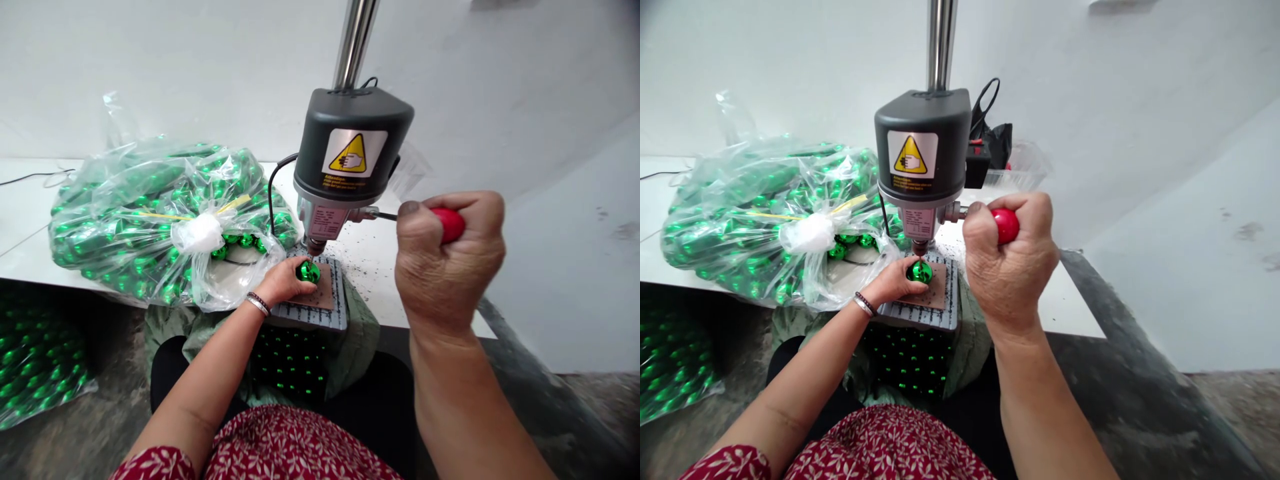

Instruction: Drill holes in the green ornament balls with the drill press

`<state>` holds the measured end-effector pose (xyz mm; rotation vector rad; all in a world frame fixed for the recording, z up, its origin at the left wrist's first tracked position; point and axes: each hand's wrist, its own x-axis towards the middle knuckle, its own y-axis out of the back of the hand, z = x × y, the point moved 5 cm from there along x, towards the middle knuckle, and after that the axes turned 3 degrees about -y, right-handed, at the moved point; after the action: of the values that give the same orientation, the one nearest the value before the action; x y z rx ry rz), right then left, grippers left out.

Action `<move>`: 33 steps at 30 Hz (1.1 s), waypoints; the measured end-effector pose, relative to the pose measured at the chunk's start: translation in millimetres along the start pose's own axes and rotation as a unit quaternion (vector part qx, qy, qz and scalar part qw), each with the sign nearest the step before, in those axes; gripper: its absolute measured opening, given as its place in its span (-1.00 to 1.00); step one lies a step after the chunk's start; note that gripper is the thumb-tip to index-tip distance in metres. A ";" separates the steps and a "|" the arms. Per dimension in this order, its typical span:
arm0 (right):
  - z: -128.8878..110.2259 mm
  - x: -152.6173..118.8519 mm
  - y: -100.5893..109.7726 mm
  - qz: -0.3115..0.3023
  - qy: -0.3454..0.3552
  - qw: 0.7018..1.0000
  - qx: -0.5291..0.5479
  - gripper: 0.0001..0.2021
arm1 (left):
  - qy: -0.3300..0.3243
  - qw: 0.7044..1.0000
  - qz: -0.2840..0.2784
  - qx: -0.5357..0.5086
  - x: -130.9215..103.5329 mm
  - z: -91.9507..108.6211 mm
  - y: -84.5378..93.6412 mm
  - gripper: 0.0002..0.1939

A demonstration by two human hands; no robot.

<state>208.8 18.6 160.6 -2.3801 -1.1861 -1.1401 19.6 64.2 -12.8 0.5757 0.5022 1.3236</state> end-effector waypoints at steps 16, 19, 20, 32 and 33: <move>13.1 -20.2 2.5 0.045 0.024 0.999 -0.015 -0.82 | -0.011 0.999 0.007 -0.046 -4.1 -3.9 -2.2 -0.54; 17.2 -26.3 1.5 0.051 0.036 0.998 -0.014 -0.83 | -0.008 0.999 0.009 -0.041 -5.0 -2.6 -1.7 -0.50; 18.2 -28.3 1.1 0.051 0.042 0.998 -0.013 -0.83 | -0.008 0.999 0.010 -0.039 -5.1 -2.6 -1.6 -0.49; 25.8 -42.1 0.6 0.070 0.046 0.996 0.011 -0.84 | -0.015 0.999 0.005 -0.047 -2.5 -5.6 -3.3 -0.49; 26.5 -44.3 0.9 0.071 0.050 0.996 0.011 -0.84 | -0.014 0.999 0.005 -0.049 -2.5 -5.3 -3.1 -0.50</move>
<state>207.6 6.7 110.3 -2.3199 -0.9757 -1.1778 18.1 61.8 -18.8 0.5151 0.4104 1.3395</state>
